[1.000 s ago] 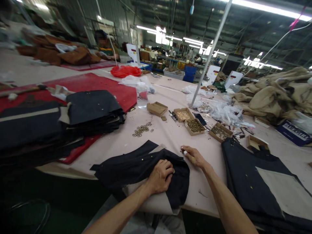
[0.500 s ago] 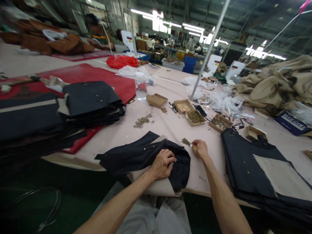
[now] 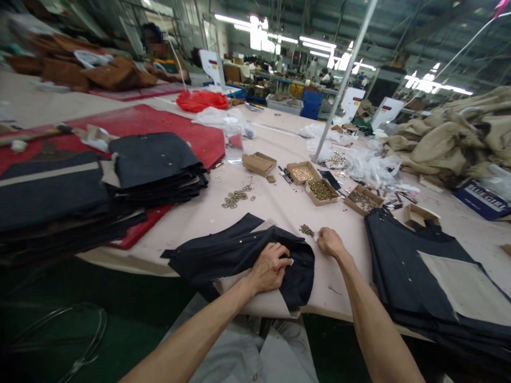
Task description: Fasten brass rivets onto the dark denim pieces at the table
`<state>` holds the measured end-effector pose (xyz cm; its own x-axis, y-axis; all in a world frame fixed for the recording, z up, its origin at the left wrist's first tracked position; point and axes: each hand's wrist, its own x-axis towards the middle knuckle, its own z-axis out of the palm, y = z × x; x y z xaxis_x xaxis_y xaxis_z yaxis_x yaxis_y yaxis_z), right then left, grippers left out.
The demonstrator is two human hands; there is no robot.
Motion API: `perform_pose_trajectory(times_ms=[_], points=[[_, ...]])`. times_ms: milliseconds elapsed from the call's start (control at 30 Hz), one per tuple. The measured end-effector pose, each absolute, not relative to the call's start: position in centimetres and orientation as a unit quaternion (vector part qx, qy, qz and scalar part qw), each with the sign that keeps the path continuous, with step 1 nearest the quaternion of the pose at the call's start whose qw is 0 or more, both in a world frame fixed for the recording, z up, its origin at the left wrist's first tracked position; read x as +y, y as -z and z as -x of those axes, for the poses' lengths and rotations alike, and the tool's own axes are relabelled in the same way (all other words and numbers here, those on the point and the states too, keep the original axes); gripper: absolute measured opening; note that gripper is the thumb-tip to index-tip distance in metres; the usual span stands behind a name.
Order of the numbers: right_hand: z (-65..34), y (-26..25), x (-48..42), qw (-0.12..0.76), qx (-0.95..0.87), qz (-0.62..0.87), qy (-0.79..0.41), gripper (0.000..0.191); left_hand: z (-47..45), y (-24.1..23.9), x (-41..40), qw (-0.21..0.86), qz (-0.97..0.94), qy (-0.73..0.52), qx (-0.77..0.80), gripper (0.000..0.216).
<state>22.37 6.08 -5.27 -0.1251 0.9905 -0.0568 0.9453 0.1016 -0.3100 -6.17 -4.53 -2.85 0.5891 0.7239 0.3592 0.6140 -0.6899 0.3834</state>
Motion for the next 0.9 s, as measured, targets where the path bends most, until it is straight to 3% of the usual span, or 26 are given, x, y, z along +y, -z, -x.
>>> perform_pose_trajectory(times_ms=[267, 533, 900], points=[[-21.7, 4.9, 3.8, 0.104, -0.745, 0.651, -0.103, 0.014, 6.3, 3.0, -4.5, 0.109, -0.890, -0.250, 0.365, 0.029], [-17.3, 3.5, -3.6, 0.263, -0.785, 0.533, -0.174, 0.010, 6.2, 3.2, -4.5, 0.126, -0.887, -0.256, 0.363, 0.032], [-15.2, 6.0, -3.9, 0.201, -0.830, 0.499, -0.146, 0.017, 6.1, 3.9, -4.3, 0.127, -0.883, -0.267, 0.365, 0.028]])
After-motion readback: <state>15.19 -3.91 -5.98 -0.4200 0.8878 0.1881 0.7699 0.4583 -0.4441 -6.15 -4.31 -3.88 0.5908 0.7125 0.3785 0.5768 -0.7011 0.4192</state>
